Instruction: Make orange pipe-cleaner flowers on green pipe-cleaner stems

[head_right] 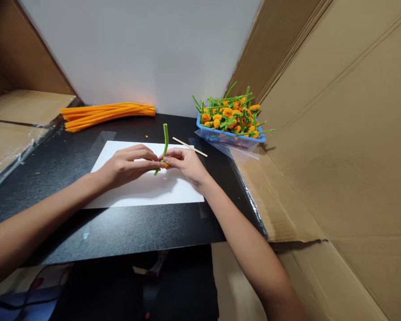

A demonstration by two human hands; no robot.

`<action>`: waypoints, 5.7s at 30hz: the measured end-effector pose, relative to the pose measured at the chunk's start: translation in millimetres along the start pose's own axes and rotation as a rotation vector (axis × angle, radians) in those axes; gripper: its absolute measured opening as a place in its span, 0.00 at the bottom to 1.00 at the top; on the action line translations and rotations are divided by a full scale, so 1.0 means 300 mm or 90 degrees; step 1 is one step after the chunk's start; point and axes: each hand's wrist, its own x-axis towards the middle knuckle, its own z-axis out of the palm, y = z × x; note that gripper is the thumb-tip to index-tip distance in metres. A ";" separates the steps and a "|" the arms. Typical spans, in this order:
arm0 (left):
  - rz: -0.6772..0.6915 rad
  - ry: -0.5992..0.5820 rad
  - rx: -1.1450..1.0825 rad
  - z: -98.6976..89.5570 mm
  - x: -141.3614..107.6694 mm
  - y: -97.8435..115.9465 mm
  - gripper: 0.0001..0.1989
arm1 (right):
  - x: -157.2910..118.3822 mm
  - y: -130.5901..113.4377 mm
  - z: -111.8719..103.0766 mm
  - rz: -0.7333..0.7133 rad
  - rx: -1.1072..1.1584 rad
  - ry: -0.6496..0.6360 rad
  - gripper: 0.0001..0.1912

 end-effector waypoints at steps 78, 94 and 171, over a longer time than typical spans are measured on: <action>-0.593 0.207 -0.083 0.099 0.030 0.106 0.02 | -0.008 0.061 0.095 -0.202 -0.054 0.193 0.07; -0.665 0.259 -0.364 0.108 0.025 0.084 0.13 | 0.006 0.059 0.073 -0.124 -0.052 0.177 0.13; -0.728 0.159 -0.661 0.110 0.017 0.062 0.11 | -0.025 -0.001 0.018 -0.354 -0.605 0.071 0.03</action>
